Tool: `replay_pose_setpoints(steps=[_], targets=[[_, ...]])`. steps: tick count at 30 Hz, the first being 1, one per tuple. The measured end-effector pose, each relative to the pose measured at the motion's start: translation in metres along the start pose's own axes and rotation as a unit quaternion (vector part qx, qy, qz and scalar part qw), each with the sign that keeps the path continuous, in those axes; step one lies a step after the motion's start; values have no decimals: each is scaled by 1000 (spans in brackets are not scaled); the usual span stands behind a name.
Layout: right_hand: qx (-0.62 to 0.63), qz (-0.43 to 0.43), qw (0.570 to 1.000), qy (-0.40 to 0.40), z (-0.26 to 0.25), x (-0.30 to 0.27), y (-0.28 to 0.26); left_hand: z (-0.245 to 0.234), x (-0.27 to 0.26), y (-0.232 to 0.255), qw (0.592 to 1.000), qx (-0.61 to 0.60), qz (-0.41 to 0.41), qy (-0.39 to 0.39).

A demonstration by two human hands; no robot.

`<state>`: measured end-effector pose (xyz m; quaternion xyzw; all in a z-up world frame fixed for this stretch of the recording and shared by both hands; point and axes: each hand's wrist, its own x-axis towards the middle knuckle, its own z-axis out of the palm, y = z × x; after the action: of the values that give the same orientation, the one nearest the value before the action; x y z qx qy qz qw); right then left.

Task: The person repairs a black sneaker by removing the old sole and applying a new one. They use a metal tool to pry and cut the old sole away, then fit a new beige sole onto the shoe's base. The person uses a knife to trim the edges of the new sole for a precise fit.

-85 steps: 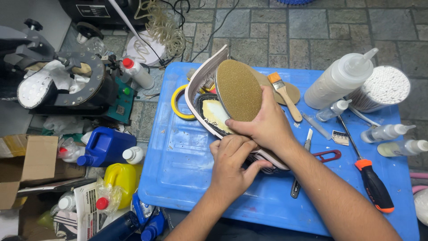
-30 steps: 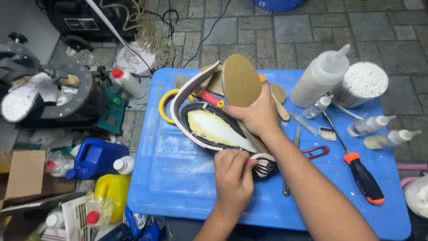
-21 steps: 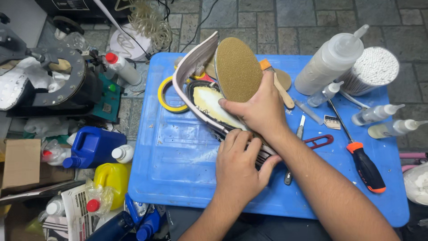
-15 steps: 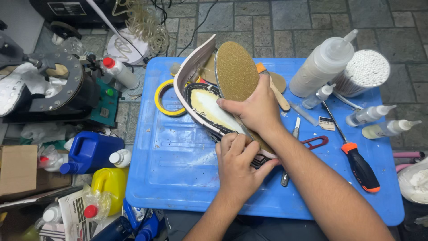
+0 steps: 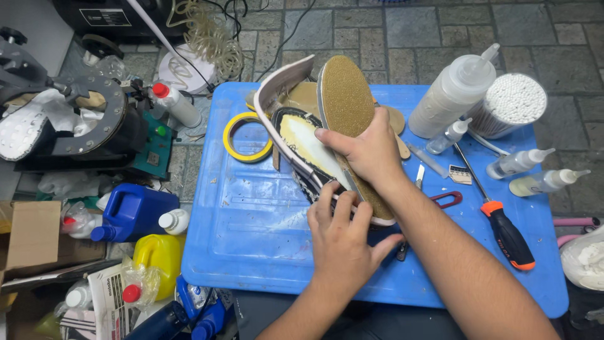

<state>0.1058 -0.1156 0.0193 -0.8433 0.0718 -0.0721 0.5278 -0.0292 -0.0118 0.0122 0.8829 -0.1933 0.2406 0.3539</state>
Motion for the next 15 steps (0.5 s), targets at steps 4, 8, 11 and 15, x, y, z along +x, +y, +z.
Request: replay_pose_setpoints(steps=[4, 8, 11, 15], targets=[[26, -31, 999, -6, -2, -5, -1, 7, -1, 2, 1000, 19, 9, -5], [104, -18, 994, -40, -1, 1, 0, 5, -5, -9, 999, -20, 41, -3], [220, -5, 973, -68, -1, 0, -5, 1, -6, -13, 997, -49, 53, 19], [314, 87, 940, -103, 0, -2, -7, -3, -14, -14, 994, -48, 77, 53]])
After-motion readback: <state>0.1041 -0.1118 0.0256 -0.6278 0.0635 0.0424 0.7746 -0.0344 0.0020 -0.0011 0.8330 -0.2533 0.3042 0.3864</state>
